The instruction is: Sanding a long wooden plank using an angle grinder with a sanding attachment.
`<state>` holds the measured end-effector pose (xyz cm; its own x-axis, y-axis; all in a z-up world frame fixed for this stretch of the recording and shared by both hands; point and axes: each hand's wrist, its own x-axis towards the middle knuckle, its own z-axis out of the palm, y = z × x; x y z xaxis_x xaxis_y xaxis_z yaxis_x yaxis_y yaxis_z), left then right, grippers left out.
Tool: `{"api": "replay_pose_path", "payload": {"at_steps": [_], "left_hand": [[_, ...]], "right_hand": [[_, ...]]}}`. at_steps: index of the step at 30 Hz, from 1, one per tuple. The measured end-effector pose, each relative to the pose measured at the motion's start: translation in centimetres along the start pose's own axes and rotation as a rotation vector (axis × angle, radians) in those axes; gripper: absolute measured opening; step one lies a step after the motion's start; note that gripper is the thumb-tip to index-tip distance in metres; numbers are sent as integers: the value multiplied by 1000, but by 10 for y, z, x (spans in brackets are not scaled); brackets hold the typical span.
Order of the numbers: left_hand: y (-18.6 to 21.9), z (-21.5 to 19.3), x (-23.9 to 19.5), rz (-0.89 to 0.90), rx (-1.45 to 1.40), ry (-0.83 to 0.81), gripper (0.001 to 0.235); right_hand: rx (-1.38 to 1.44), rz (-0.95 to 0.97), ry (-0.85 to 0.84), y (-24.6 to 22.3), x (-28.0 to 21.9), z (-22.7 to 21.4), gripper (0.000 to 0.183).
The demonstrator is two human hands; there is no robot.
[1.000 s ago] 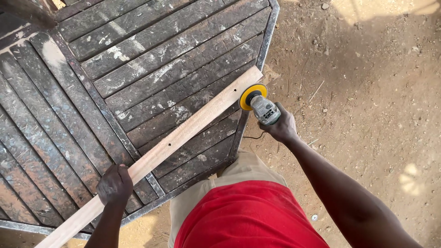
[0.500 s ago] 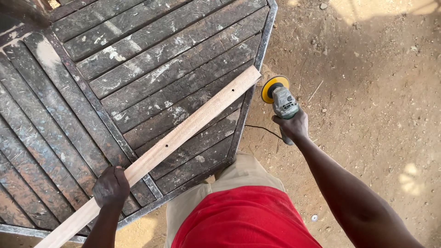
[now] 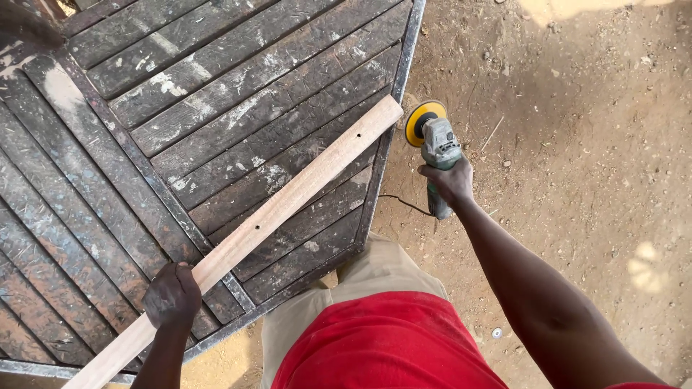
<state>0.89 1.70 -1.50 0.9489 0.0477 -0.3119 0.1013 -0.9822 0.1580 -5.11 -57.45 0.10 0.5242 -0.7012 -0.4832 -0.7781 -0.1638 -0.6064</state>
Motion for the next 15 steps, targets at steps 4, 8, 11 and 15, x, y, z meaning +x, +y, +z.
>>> {"api": "replay_pose_path", "payload": {"at_steps": [4, 8, 11, 15], "left_hand": [[3, -5, -2, 10, -23, 18, 40], [13, -10, -1, -13, -24, -30, 45], [16, -16, -1, -45, -18, -56, 46], [7, -4, 1, -70, 13, -42, 44]], "right_hand": [[-51, -115, -5, 3, -8, 6, 61], [-111, -317, -77, 0, -1, 15, 70], [-108, -261, -55, 4, 7, 22, 67], [-113, 13, 17, 13, 11, 8, 69]]}}
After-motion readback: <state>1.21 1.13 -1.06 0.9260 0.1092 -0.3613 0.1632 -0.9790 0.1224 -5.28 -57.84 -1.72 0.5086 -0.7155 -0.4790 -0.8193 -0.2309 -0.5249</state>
